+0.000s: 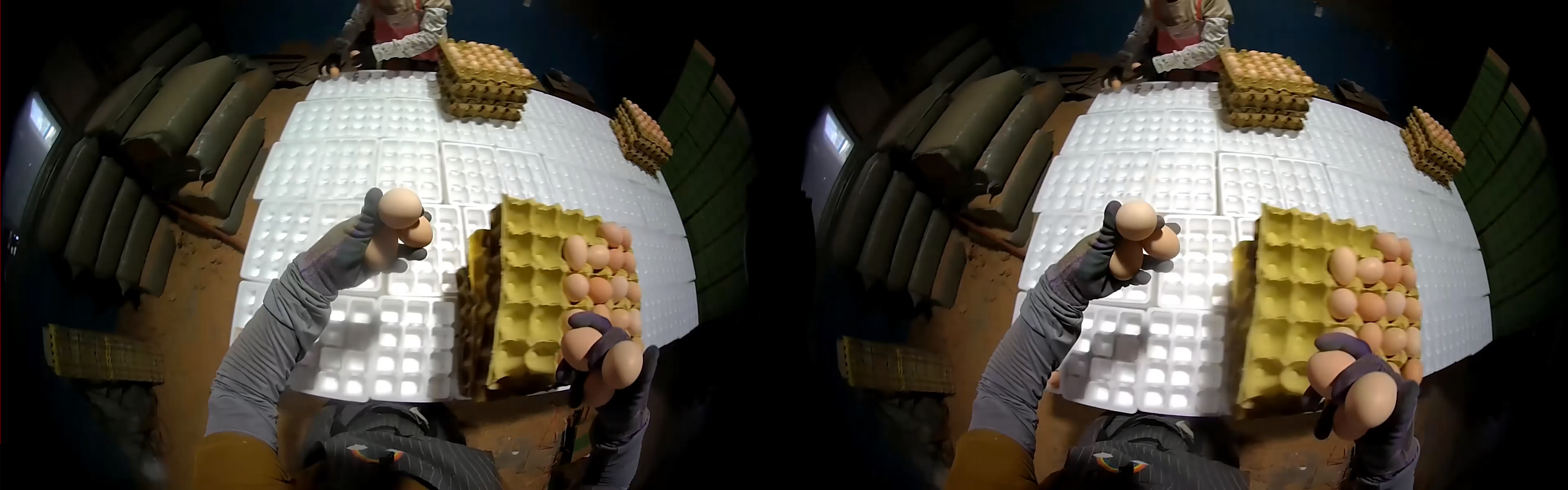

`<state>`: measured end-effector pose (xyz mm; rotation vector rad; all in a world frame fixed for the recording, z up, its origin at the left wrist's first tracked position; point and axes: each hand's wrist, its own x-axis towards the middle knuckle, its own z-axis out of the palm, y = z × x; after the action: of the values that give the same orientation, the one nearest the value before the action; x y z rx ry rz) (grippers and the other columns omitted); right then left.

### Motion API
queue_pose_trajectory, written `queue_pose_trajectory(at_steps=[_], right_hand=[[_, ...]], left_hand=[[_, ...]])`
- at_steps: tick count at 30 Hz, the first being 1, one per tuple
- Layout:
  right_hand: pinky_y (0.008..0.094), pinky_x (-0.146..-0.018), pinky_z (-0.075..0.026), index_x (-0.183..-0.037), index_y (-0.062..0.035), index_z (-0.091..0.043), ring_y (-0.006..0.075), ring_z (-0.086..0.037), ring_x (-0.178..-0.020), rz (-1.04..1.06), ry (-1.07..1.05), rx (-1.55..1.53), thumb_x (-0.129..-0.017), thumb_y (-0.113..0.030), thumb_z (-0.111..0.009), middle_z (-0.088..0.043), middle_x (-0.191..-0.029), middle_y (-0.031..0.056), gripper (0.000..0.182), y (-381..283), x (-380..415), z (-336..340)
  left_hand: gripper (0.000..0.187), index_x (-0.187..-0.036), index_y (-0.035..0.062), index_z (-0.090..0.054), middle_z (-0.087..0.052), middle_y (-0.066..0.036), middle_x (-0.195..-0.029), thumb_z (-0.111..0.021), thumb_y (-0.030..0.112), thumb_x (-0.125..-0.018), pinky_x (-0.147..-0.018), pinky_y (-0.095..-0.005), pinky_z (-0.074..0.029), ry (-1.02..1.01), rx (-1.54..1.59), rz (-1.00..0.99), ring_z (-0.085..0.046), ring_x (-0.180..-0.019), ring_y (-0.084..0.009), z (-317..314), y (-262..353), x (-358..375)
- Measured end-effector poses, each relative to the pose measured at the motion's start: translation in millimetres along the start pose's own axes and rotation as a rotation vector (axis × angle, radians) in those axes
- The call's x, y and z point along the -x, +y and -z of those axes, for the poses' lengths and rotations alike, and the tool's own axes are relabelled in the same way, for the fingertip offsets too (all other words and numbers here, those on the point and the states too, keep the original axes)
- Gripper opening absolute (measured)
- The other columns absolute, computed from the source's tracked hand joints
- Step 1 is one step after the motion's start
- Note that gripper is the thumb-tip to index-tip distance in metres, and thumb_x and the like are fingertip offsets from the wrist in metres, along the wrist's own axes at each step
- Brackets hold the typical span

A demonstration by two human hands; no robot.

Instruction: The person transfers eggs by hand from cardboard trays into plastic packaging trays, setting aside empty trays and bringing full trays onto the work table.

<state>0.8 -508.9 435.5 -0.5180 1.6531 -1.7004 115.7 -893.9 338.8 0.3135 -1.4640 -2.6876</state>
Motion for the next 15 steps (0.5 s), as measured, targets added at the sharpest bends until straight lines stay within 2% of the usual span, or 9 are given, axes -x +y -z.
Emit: queue_pose_trajectory(at_steps=[2, 4, 5, 7, 10, 11, 12, 13, 15], right_hand=[[0.0436, -0.093, -0.049, -0.114, 0.0024, -0.066, 0.0313, -0.060, -0.113, -0.055, -0.155, 0.106, -0.086, -0.042, -0.067, -0.054, -0.137, 0.0220, 0.052, 27, -7, -53], [0.0402, -0.102, -0.045, -0.106, -0.0005, -0.067, 0.0299, -0.055, -0.125, -0.094, -0.316, 0.153, -0.082, -0.015, -0.078, -0.051, -0.142, 0.0202, 0.030, 55, -20, -131], [0.0389, -0.104, -0.043, -0.107, -0.0012, -0.067, 0.0287, -0.053, -0.128, -0.090, -0.399, 0.276, -0.081, -0.013, -0.080, -0.051, -0.142, 0.0186, 0.031, 80, -39, -165], [0.0362, -0.098, -0.048, -0.110, -0.0061, -0.066, 0.0234, -0.057, -0.123, 0.017, -0.507, 0.501, -0.076, -0.016, -0.084, -0.051, -0.140, 0.0142, 0.039, 148, -66, -223], [0.0374, -0.082, -0.055, -0.111, -0.0120, -0.065, 0.0244, -0.062, -0.110, 0.026, -0.455, 0.758, -0.073, -0.019, -0.086, -0.052, -0.137, 0.0114, 0.043, 208, -92, -316], [0.0393, -0.077, -0.057, -0.109, -0.0136, -0.064, 0.0264, -0.064, -0.104, 0.041, -0.425, 0.872, -0.073, -0.019, -0.085, -0.052, -0.138, 0.0110, 0.041, 220, -101, -342], [0.0400, -0.080, -0.057, -0.113, -0.0133, -0.064, 0.0294, -0.064, -0.104, 0.234, -0.412, 1.007, -0.072, -0.020, -0.085, -0.051, -0.140, 0.0127, 0.046, 243, -109, -357], [0.0407, -0.083, -0.056, -0.116, -0.0129, -0.064, 0.0324, -0.064, -0.104, 0.434, -0.396, 1.137, -0.071, -0.021, -0.086, -0.049, -0.143, 0.0143, 0.051, 264, -118, -370], [0.0426, -0.084, -0.057, -0.118, -0.0142, -0.063, 0.0359, -0.063, -0.103, 0.431, -0.410, 1.343, -0.073, -0.020, -0.082, -0.049, -0.143, 0.0144, 0.049, 288, -134, -391]], left_hand=[[0.082, -0.134, 0.0003, -0.054, -0.064, -0.012, -0.121, -0.048, 0.070, -0.093, -0.080, -0.0310, -0.060, 0.196, -0.066, 0.038, -0.066, -0.107, -0.0222, 56, -10, 73], [0.077, -0.132, -0.0021, -0.058, -0.067, -0.010, -0.114, -0.049, 0.066, -0.096, -0.085, -0.0317, -0.058, 0.393, -0.217, 0.099, -0.066, -0.105, -0.0175, 121, -23, 151], [0.074, -0.132, -0.0022, -0.058, -0.067, -0.011, -0.116, -0.053, 0.063, -0.097, -0.083, -0.0304, -0.058, 0.527, -0.319, 0.066, -0.066, -0.101, -0.0166, 148, -28, 189], [0.061, -0.129, -0.0026, -0.061, -0.066, -0.009, -0.119, -0.061, 0.050, -0.099, -0.080, -0.0291, -0.057, 0.757, -0.256, 0.065, -0.065, -0.098, -0.0160, 209, -51, 254], [0.056, -0.130, 0.0026, -0.062, -0.061, -0.010, -0.129, -0.068, 0.047, -0.095, -0.083, -0.0313, -0.056, 0.833, -0.447, 0.102, -0.064, -0.106, -0.0215, 257, -81, 312], [0.049, -0.129, 0.0077, -0.063, -0.057, -0.013, -0.133, -0.069, 0.040, -0.094, -0.085, -0.0346, -0.056, 0.879, -0.879, 0.001, -0.062, -0.110, -0.0252, 261, -92, 318], [0.043, -0.129, 0.0127, -0.064, -0.054, -0.016, -0.137, -0.070, 0.034, -0.092, -0.087, -0.0379, -0.056, 0.892, -1.316, -0.108, -0.060, -0.114, -0.0288, 265, -99, 321], [0.043, -0.129, 0.0127, -0.064, -0.054, -0.016, -0.137, -0.070, 0.034, -0.092, -0.087, -0.0379, -0.056, 0.888, -1.305, -0.105, -0.060, -0.114, -0.0288, 267, -102, 317], [0.036, -0.121, 0.0159, -0.068, -0.044, -0.014, -0.146, -0.073, 0.032, -0.088, -0.091, -0.0397, -0.054, 0.832, -1.576, 0.030, -0.056, -0.117, -0.0322, 269, -112, 301]])
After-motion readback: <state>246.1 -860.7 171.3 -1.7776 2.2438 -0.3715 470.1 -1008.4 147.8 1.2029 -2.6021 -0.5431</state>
